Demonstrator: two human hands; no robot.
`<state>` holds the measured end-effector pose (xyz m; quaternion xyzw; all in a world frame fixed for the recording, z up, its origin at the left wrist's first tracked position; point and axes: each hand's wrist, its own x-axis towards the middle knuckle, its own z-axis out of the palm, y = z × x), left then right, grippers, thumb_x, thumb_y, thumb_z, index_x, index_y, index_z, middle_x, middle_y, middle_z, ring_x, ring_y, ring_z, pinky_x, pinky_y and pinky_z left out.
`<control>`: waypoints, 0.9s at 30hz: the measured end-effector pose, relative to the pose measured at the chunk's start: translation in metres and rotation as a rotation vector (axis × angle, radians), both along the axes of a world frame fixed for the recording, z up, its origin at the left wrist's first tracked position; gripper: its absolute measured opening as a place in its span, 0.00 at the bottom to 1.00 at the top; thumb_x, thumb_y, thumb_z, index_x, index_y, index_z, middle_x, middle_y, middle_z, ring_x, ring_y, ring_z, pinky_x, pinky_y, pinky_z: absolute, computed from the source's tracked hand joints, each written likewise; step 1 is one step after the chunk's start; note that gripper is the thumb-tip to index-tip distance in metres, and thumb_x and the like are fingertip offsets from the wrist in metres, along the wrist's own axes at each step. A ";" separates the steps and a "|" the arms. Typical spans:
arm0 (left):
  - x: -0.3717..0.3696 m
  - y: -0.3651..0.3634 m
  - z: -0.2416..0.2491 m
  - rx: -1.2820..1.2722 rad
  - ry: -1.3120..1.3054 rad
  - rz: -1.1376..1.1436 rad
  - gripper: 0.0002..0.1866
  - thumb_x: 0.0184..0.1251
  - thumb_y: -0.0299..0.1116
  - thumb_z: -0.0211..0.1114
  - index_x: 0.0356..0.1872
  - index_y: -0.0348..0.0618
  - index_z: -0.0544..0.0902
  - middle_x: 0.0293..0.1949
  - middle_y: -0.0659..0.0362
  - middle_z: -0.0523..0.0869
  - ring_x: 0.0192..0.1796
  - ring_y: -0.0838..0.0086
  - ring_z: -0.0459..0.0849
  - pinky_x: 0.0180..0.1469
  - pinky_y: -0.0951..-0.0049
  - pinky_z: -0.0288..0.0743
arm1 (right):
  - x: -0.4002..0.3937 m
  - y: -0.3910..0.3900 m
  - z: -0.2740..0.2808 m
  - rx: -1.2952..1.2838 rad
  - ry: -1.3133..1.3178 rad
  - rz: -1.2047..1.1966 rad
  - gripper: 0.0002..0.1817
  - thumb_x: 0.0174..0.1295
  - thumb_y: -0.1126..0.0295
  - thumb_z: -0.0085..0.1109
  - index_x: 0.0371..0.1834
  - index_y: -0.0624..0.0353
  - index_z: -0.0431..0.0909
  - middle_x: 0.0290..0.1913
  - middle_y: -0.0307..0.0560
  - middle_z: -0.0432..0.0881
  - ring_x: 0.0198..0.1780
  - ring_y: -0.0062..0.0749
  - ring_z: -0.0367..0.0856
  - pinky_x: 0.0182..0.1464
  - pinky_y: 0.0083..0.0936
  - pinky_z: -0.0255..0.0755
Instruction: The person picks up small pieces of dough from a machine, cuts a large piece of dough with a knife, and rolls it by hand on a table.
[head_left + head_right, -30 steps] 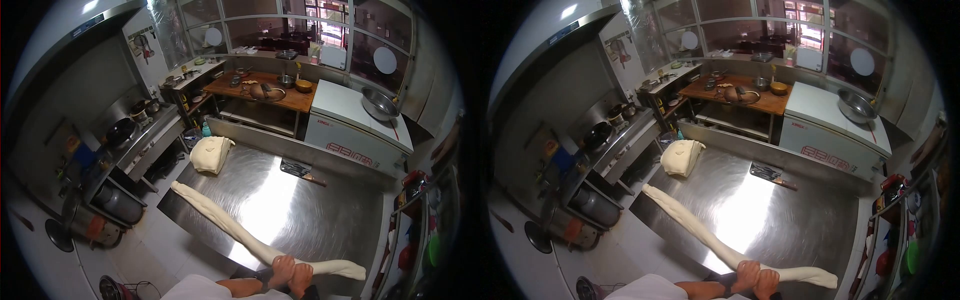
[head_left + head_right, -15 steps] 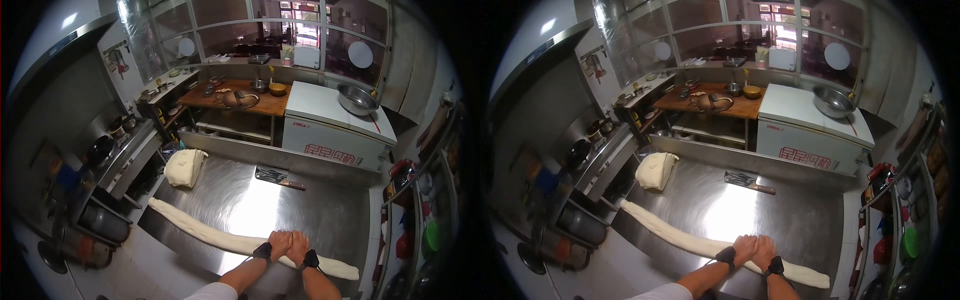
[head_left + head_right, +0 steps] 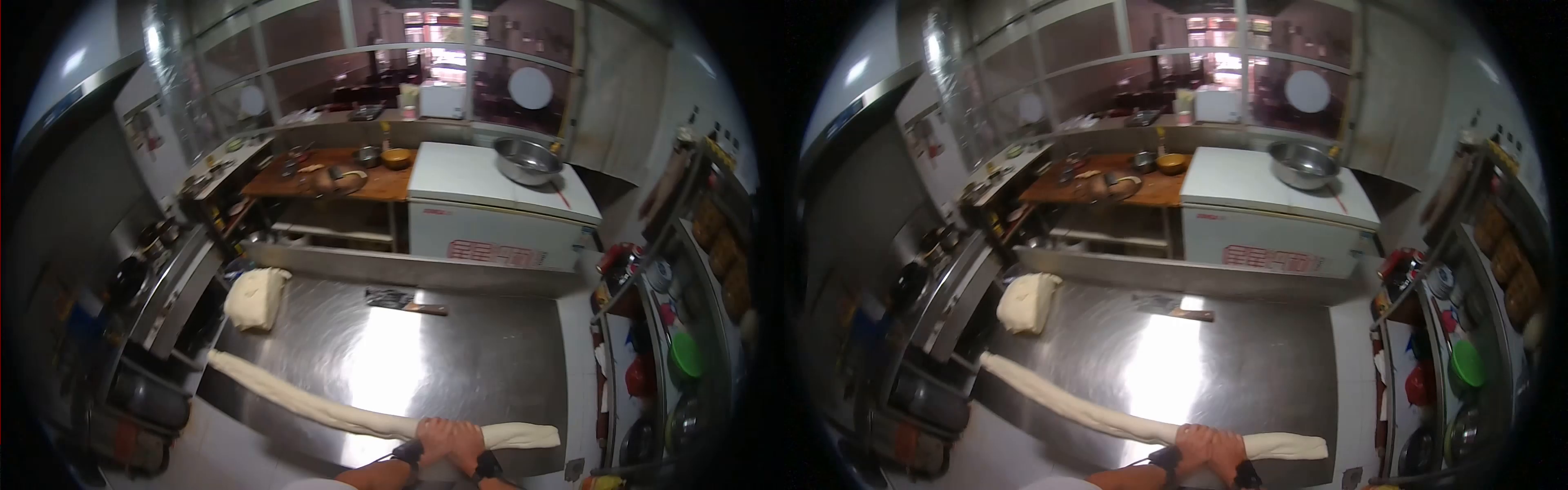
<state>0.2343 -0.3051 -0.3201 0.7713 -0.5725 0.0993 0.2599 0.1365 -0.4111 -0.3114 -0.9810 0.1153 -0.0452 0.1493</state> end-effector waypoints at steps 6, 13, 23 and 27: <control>0.054 -0.066 -0.009 0.277 0.178 0.224 0.06 0.62 0.35 0.60 0.33 0.49 0.83 0.32 0.56 0.88 0.38 0.58 0.86 0.42 0.54 0.75 | 0.053 -0.061 -0.039 0.175 -0.253 -0.026 0.08 0.59 0.64 0.60 0.37 0.53 0.79 0.40 0.47 0.81 0.47 0.47 0.79 0.52 0.45 0.71; 0.044 -0.065 -0.001 0.197 0.240 0.268 0.05 0.60 0.34 0.65 0.31 0.45 0.85 0.31 0.54 0.86 0.36 0.55 0.85 0.39 0.53 0.76 | 0.056 -0.054 -0.014 -0.016 -0.457 -0.229 0.12 0.60 0.59 0.61 0.38 0.55 0.82 0.41 0.50 0.82 0.52 0.47 0.77 0.54 0.46 0.69; -0.088 -0.038 0.005 -0.123 0.097 0.123 0.07 0.60 0.35 0.62 0.33 0.46 0.85 0.31 0.56 0.84 0.36 0.60 0.82 0.43 0.58 0.73 | -0.059 -0.043 -0.001 0.073 -0.120 0.137 0.20 0.53 0.50 0.66 0.36 0.55 0.83 0.37 0.48 0.85 0.46 0.46 0.82 0.51 0.45 0.72; -0.038 -0.071 -0.009 -0.190 0.016 0.112 0.07 0.60 0.35 0.62 0.35 0.46 0.85 0.31 0.58 0.84 0.35 0.62 0.82 0.43 0.60 0.72 | -0.032 -0.079 -0.024 -0.034 -0.069 0.049 0.17 0.52 0.52 0.67 0.34 0.54 0.82 0.36 0.48 0.85 0.45 0.48 0.82 0.50 0.47 0.72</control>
